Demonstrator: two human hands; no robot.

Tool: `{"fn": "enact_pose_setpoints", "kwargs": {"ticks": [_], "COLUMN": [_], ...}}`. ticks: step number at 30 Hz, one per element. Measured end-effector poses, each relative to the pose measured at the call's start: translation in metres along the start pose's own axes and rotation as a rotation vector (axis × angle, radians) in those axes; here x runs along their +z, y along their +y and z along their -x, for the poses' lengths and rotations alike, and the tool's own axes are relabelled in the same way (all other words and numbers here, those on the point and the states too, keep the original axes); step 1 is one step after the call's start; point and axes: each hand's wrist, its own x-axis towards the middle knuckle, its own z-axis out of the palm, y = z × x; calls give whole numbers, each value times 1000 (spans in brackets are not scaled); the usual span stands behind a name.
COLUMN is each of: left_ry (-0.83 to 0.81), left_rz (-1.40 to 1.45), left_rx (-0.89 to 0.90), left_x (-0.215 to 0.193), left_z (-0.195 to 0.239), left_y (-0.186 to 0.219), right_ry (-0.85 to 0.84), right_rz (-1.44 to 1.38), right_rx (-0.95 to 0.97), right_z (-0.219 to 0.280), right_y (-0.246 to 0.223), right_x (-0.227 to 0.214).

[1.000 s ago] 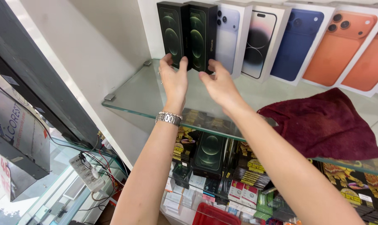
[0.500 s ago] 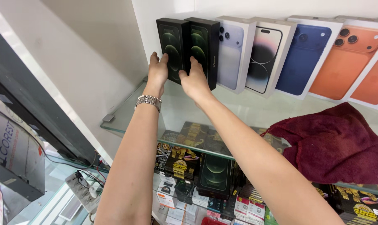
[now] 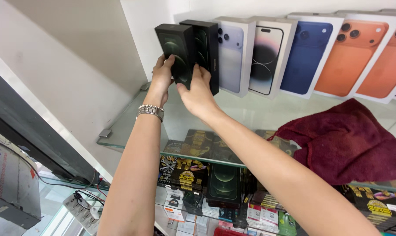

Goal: The person removes several iPhone boxes from a glass shelf, wipes the shelf surface with a maroon cloth, and then places the boxes back. The person repeats this process for multiple boxes and different sections of the shelf.

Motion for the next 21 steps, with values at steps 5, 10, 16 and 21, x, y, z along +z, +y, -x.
{"fn": "enact_pose_setpoints", "kwargs": {"ticks": [5, 10, 16, 21], "left_ry": [-20, -6, -80, -142], "left_rz": [-65, 4, 235, 286], "left_rx": [-16, -19, -54, 8], "left_x": [20, 19, 24, 15], "left_z": [3, -13, -28, -2], "left_y": [8, 4, -13, -6], "right_ry": [12, 216, 233, 265], "right_rz": [-36, -9, 42, 118], "right_rx": [107, 81, 57, 70], "right_z": [14, 2, -23, -17], "right_y": [-4, 10, 32, 30], "right_x": [-24, -33, -32, -29]}}
